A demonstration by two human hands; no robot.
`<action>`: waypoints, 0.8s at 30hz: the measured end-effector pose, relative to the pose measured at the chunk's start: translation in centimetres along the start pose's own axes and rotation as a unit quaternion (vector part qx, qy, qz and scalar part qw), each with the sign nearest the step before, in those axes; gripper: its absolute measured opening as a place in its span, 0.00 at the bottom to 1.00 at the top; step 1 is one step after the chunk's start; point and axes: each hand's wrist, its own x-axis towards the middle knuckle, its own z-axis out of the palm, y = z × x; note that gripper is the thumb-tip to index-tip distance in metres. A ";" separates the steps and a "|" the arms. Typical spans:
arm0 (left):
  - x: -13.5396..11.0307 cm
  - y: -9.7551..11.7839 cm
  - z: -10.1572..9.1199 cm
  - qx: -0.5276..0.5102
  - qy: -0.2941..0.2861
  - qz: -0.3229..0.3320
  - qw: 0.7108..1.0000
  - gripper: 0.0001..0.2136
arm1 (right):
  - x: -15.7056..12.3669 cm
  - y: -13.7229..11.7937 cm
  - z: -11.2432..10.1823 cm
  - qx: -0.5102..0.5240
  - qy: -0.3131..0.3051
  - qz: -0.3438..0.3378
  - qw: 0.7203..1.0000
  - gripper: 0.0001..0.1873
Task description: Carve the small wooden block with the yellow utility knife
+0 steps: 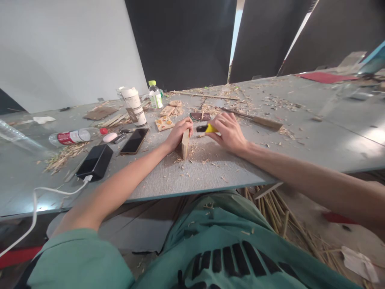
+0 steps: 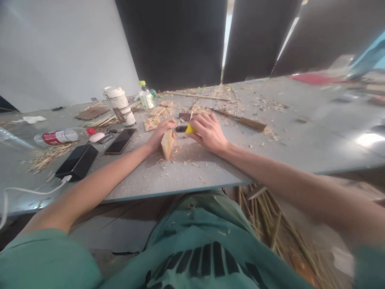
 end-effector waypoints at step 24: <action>-0.1 -0.4 0.3 -0.019 0.008 -0.003 1.000 0.12 | 0.3 -1.3 -0.2 0.002 0.004 0.015 1.000 0.10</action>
